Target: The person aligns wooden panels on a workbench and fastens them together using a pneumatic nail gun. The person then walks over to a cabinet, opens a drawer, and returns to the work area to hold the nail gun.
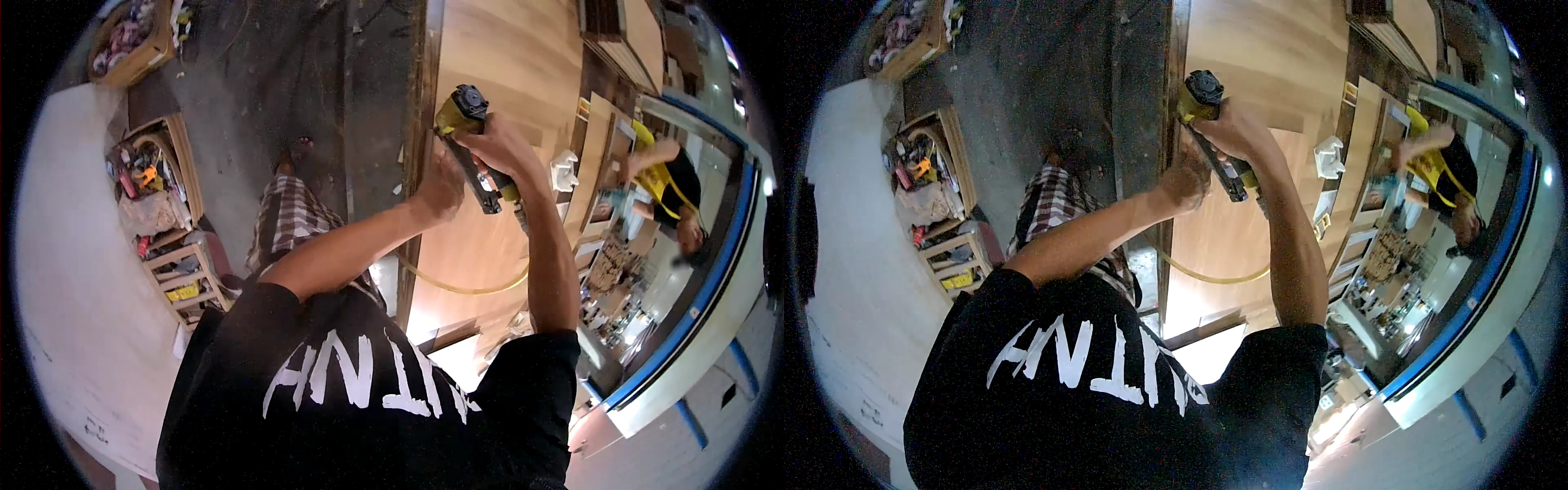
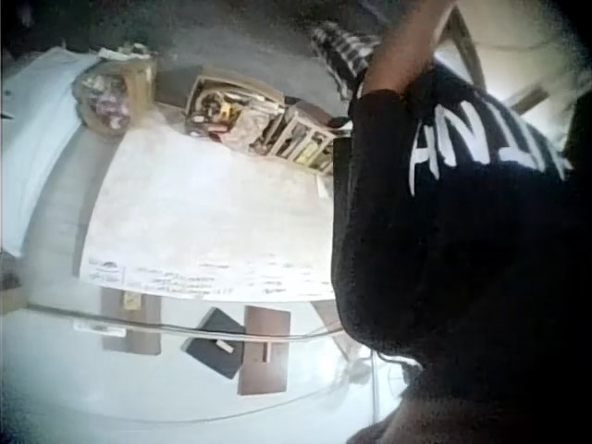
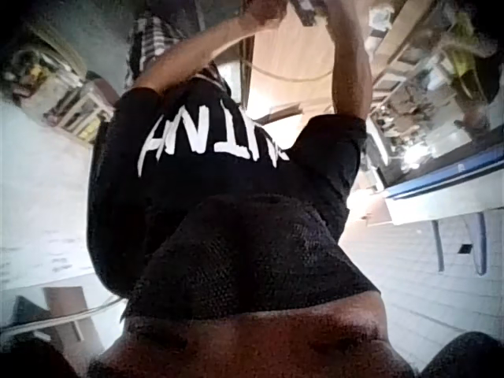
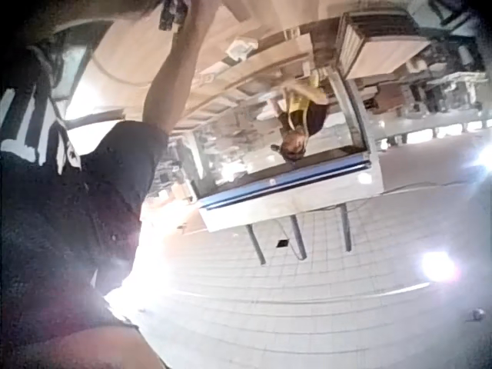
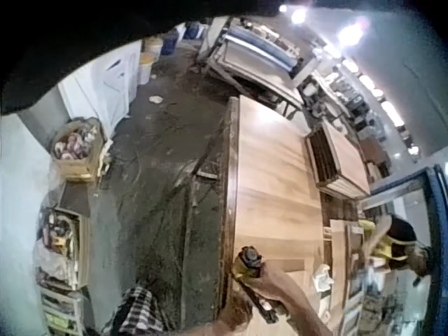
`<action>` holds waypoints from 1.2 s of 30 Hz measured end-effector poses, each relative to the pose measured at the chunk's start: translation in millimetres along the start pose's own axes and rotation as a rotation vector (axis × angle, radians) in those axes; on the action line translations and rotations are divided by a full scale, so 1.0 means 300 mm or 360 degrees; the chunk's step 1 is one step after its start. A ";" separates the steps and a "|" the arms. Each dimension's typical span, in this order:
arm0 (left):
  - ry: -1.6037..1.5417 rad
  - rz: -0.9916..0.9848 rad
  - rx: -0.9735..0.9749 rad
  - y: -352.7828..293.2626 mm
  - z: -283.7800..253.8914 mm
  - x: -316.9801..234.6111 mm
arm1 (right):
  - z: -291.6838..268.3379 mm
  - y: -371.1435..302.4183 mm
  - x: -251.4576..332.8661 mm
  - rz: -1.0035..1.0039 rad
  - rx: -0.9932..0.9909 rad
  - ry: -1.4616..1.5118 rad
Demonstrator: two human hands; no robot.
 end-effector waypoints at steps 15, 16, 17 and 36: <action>0.0462 0.0921 0.0938 -0.139 0.415 -0.542 | 1.027 -1.163 -0.958 0.0289 -0.1642 0.2724; 0.0498 0.1063 0.0998 -0.169 0.490 -0.655 | 1.153 -1.247 -1.045 0.0498 -0.1709 0.2671; 0.0602 0.1194 0.0923 -0.204 0.548 -0.761 | 1.291 -1.315 -1.128 0.0673 -0.1729 0.2718; 0.0558 0.1346 0.0389 -0.007 0.866 -1.055 | 1.286 -0.900 -1.631 0.0215 -0.1475 0.3143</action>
Point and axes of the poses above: each hand's wrist, its own y-axis towards the middle knuckle, its own z-axis out of the palm, x = y × z, the point moved 3 cm from there along y, towards the middle knuckle, and after that the axes turned 5 degrees about x, right-handed, at the moved point
